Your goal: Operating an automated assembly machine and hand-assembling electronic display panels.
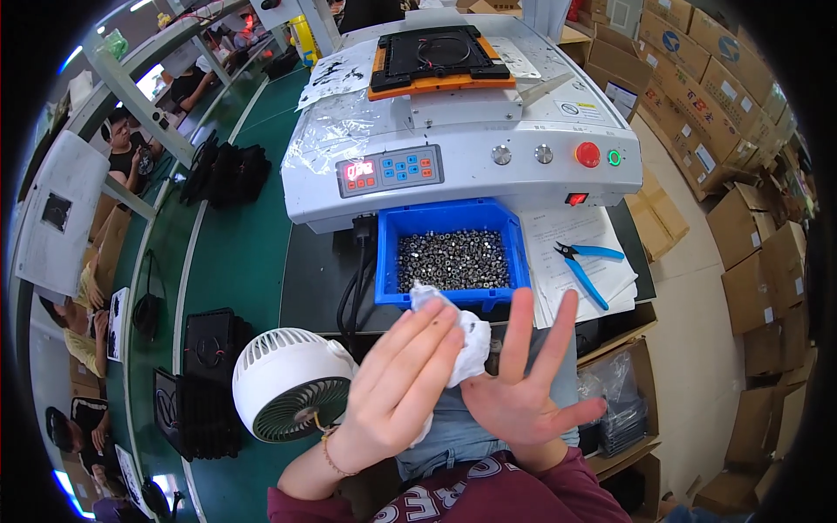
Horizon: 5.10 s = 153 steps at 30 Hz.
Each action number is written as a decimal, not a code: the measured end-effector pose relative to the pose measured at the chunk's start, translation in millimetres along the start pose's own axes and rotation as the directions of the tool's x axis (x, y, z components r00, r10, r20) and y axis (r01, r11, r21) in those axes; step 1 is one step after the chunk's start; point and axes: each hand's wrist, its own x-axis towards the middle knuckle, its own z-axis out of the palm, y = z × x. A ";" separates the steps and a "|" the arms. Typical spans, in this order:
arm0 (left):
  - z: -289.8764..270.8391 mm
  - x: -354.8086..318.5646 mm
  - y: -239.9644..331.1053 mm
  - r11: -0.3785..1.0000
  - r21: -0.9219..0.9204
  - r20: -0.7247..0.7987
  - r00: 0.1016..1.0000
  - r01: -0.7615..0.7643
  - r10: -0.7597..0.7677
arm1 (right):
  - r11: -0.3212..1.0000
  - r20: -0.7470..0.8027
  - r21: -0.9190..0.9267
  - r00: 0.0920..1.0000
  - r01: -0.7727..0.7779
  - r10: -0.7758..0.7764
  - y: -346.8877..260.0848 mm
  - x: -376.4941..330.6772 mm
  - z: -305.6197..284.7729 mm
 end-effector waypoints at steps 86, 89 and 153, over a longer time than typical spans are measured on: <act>-141.3 -23.9 12.8 0.548 -0.783 -0.214 0.700 0.294 -0.682 | -0.901 -0.628 -0.230 0.763 -0.368 -0.152 -7.7 371.8 -42.5; -135.6 -25.1 -5.1 0.503 -0.822 -0.246 0.632 0.265 -0.735 | -0.865 -0.628 -0.260 0.756 -0.430 -0.187 -13.6 373.1 -40.0; -190.2 -50.2 -64.4 0.416 -0.827 -0.466 0.048 -0.379 -0.883 | -0.842 -0.495 -0.494 0.866 -0.216 0.068 -40.8 334.7 -22.7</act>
